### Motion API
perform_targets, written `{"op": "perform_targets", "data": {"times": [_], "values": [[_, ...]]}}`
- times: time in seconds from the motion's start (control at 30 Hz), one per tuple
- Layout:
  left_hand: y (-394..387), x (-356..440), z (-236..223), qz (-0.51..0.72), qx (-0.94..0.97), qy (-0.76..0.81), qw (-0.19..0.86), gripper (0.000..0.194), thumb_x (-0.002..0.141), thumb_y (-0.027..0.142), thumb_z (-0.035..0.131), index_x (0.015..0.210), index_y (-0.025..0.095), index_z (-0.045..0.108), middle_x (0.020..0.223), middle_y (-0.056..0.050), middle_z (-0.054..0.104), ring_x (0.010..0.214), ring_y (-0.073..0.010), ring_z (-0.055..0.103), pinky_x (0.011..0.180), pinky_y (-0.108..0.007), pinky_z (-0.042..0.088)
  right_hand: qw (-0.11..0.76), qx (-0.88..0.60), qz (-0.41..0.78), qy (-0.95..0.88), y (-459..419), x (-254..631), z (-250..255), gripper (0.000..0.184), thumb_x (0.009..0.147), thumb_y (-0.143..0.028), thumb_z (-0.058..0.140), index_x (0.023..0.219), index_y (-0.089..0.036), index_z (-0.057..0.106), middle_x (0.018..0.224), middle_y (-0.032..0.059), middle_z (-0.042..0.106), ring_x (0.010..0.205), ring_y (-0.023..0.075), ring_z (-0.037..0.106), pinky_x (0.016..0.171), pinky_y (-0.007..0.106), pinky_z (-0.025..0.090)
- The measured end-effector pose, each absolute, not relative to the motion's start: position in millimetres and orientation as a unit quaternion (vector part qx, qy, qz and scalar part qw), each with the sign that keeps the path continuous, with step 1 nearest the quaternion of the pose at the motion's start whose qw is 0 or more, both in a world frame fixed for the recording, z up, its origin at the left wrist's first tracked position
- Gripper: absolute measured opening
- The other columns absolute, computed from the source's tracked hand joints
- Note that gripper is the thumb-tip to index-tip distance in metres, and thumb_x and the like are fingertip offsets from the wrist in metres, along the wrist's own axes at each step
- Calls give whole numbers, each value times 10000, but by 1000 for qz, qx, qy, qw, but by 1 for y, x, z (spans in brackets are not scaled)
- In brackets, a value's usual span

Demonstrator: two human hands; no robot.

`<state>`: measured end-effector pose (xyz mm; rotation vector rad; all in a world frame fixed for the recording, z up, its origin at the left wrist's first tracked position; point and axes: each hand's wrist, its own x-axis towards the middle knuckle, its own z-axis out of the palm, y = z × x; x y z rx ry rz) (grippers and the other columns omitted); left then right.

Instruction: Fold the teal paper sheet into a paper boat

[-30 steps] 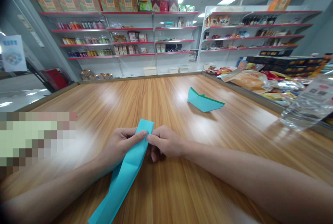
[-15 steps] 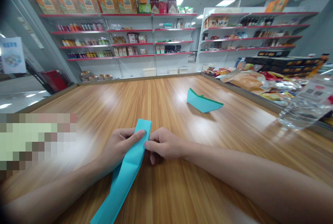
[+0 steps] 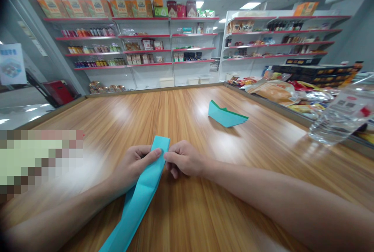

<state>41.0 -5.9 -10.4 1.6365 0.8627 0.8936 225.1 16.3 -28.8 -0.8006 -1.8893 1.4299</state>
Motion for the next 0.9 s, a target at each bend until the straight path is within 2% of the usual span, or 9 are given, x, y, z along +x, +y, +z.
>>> {"op": "perform_targets", "data": {"times": [0.27, 0.4, 0.5, 0.6, 0.67, 0.73, 0.8, 0.9], "values": [[-10, 41, -9, 351, 690, 349, 528, 379, 862, 429, 511, 713, 102, 630, 558, 22, 427, 498, -80, 330, 458, -208, 245, 346, -301, 546, -701, 17, 225, -25, 291, 747, -315, 505, 515, -142, 535, 363, -33, 481, 294, 71, 418, 286, 163, 252], [-18, 44, -9, 323, 710, 342, 523, 360, 852, 424, 524, 676, 120, 604, 583, 20, 434, 532, -91, 362, 483, -212, 280, 435, -332, 528, -649, 36, 238, -26, 315, 767, -311, 478, 497, -149, 500, 364, -43, 448, 295, 62, 388, 298, 170, 226], [-19, 44, -10, 328, 717, 357, 501, 390, 848, 425, 529, 594, 130, 538, 574, 26, 399, 540, -91, 353, 487, -212, 276, 458, -333, 527, -634, 46, 248, -26, 331, 797, -336, 430, 528, -153, 487, 394, -38, 459, 326, 59, 397, 336, 170, 261], [-14, 42, -13, 352, 702, 372, 495, 395, 847, 430, 532, 589, 131, 531, 541, 43, 352, 503, -79, 309, 460, -207, 236, 410, -324, 542, -658, 42, 248, -26, 467, 815, -490, 434, 529, -135, 537, 359, -29, 447, 292, 64, 370, 306, 178, 232], [-11, 41, -13, 353, 706, 361, 497, 369, 859, 425, 521, 668, 121, 610, 554, 32, 414, 511, -84, 343, 470, -207, 256, 301, -335, 547, -706, 33, 241, -25, 545, 808, -582, 458, 525, -126, 558, 360, -20, 473, 260, 56, 348, 268, 173, 194], [-10, 40, -11, 348, 714, 341, 502, 366, 875, 419, 498, 761, 119, 673, 610, 1, 521, 555, -105, 422, 509, -214, 310, 240, -350, 536, -730, 24, 233, -22, 601, 817, -620, 441, 491, -126, 547, 342, -21, 463, 245, 47, 337, 259, 165, 203], [-11, 41, -9, 341, 719, 322, 513, 379, 889, 416, 475, 815, 120, 701, 697, -38, 607, 632, -137, 502, 576, -229, 368, 229, -344, 540, -733, 17, 226, -19, 629, 825, -632, 417, 463, -130, 529, 334, -22, 451, 250, 46, 350, 259, 157, 221], [-13, 42, -6, 328, 722, 308, 525, 389, 896, 415, 465, 857, 120, 717, 759, -70, 653, 701, -169, 550, 629, -250, 401, 231, -334, 557, -724, 13, 224, -15, 633, 815, -637, 431, 442, -133, 517, 320, -26, 437, 246, 43, 341, 252, 155, 215]]}}
